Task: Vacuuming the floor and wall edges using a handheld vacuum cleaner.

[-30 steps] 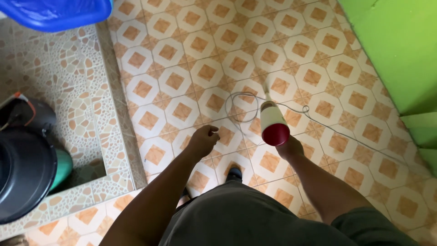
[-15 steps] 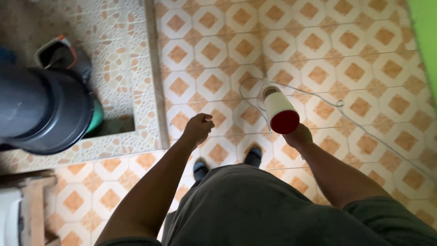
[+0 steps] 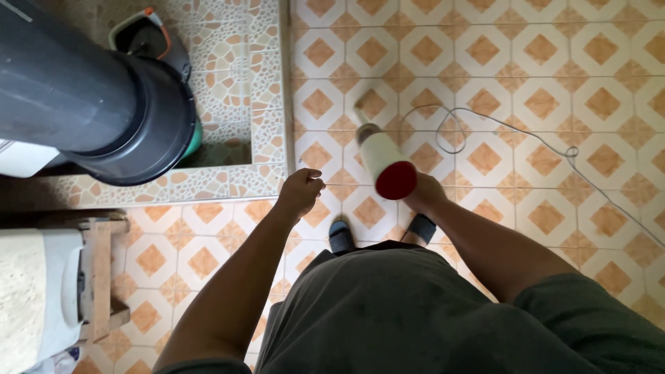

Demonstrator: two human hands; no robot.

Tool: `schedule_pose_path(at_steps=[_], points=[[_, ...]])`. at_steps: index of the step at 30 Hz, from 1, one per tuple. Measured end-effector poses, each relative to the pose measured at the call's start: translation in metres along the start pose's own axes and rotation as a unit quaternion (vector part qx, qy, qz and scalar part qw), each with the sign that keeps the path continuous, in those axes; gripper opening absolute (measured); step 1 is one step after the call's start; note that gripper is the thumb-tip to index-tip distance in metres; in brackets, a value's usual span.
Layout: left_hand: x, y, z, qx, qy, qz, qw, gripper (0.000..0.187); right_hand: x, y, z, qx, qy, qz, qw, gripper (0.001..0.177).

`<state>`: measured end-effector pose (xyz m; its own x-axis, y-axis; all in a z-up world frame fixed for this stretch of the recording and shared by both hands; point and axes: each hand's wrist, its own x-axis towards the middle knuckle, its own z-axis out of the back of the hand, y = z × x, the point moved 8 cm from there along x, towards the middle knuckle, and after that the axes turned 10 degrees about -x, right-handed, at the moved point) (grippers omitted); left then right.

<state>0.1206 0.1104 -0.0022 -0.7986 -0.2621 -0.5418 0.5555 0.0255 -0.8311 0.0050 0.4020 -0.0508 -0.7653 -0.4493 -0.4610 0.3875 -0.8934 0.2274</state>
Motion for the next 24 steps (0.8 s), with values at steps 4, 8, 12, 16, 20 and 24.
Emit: schedule_pose_path(at_steps=[4,8,12,16,20,24], points=[[-0.009,0.012,0.026,-0.008,-0.005,0.001,1.0,0.042,0.01,0.052,-0.02,-0.018,0.006,0.017,1.0,0.036],[-0.02,0.02,0.046,0.0,-0.016,-0.003,1.0,0.04,0.01,0.107,-0.023,0.028,0.026,0.054,0.998,0.037],[-0.025,0.028,0.051,0.014,-0.014,-0.002,1.0,0.039,0.016,0.132,-0.042,0.007,0.043,0.094,0.995,0.039],[-0.025,0.026,0.046,0.025,0.0,-0.004,1.0,0.04,-0.008,0.146,-0.015,0.015,0.084,0.058,0.995,0.039],[-0.016,0.022,0.032,0.023,0.021,-0.014,0.999,0.041,-0.022,0.132,-0.004,0.023,0.074,0.038,0.996,0.039],[-0.009,0.012,0.012,0.031,0.044,-0.006,0.999,0.041,-0.04,0.1,0.005,0.115,0.039,-0.012,0.993,0.042]])
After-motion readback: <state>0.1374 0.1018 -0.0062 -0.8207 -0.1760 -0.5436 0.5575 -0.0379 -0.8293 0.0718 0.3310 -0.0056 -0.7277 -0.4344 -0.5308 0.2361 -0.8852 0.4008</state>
